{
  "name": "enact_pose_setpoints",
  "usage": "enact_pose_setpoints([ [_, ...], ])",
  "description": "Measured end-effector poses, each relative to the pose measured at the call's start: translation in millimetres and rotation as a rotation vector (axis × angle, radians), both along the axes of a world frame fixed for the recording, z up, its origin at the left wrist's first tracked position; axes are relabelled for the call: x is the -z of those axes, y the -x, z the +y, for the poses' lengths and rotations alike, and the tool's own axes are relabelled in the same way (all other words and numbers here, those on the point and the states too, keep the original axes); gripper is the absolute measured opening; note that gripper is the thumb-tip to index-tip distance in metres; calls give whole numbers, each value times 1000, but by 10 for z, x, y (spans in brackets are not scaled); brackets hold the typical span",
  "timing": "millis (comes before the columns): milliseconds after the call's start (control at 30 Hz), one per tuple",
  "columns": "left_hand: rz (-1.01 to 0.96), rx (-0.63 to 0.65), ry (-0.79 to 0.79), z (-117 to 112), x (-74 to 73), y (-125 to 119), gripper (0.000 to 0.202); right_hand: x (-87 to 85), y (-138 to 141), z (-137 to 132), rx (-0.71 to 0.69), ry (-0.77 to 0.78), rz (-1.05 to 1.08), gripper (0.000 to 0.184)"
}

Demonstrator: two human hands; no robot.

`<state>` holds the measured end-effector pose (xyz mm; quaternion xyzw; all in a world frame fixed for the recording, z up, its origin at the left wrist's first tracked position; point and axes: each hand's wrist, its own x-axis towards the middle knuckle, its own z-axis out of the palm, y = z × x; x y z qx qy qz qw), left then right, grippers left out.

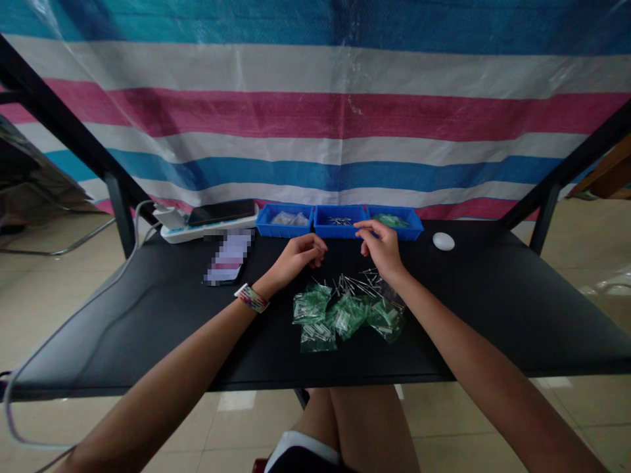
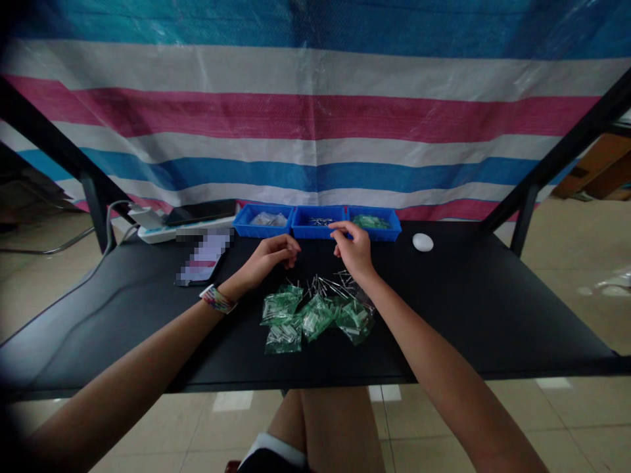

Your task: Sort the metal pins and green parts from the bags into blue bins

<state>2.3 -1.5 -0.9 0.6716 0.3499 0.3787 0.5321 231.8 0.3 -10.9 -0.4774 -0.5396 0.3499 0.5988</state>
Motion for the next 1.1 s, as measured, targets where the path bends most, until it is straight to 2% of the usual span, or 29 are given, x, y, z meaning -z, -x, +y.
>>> enact_pose_setpoints([
  [67,97,61,-85,-5,1,11,13,-10,25,-53,-74,13,-48,17],
  [167,315,128,-249,-26,14,27,13,-24,74,-139,-265,21,-220,13],
  [233,478,134,-387,-45,25,36,18,-30,105,-194,-360,-37,-416,8],
  [333,626,113,-541,-60,39,45,19,-40,149,-279,-439,-136,-660,12],
  [433,633,82,-546,-38,57,54,16,-60,216,-376,-491,-256,-709,15],
  [533,550,35,-499,10,84,64,16,-87,297,-472,-549,-371,-757,16],
  [733,427,-27,-419,40,104,62,21,-76,362,-523,-513,-372,-942,15],
  [1100,439,-45,-421,58,127,45,19,90,240,-313,-339,-342,-986,18],
])
